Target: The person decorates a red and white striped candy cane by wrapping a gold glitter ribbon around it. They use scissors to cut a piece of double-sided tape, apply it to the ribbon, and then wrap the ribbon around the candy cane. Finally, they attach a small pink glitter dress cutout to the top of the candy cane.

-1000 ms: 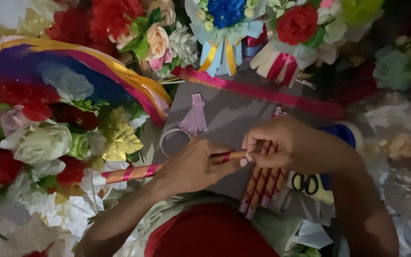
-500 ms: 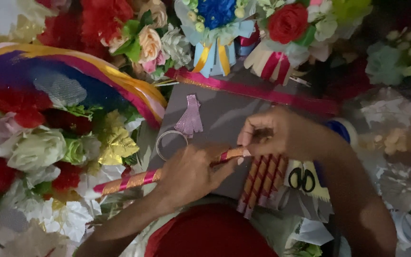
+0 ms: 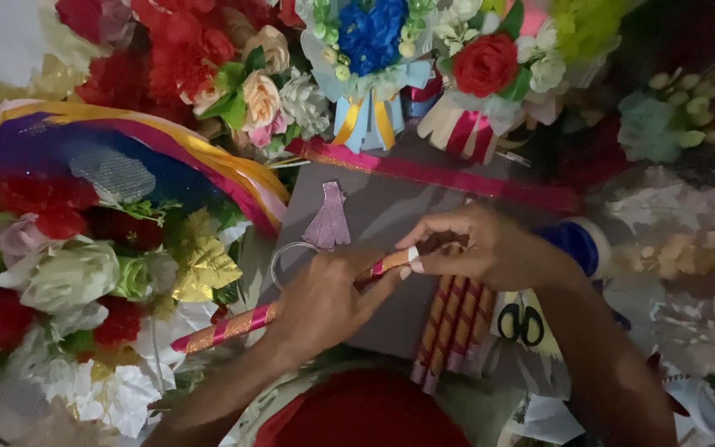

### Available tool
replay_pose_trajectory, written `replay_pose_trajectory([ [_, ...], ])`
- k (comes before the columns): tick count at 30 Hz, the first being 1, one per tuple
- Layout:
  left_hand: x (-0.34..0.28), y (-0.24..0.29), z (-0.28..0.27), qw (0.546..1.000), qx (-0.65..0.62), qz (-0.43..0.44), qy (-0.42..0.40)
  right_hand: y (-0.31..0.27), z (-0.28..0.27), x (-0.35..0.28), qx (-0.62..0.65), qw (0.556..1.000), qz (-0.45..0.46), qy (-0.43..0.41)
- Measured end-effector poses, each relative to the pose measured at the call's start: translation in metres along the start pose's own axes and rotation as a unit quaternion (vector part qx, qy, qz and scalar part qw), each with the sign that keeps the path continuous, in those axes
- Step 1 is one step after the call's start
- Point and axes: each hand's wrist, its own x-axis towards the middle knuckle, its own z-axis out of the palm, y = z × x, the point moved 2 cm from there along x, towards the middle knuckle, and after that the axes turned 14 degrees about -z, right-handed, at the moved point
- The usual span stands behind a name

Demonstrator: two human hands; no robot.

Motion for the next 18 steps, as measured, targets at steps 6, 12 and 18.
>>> replay_pose_trajectory([
  [6,0.01,0.007,0.004,1.0,0.002,0.007,-0.003,0.011,-0.001,-0.001,-0.034,0.999,-0.001,0.006],
  [12,0.019,-0.002,0.009,0.966,-0.239,-0.099,-0.02,-0.006,0.011,-0.005,0.0,0.998,-0.001,0.056],
  [18,0.029,-0.014,0.016,0.875,-0.425,-0.219,-0.074,0.013,0.025,-0.01,0.031,0.98,-0.062,0.184],
])
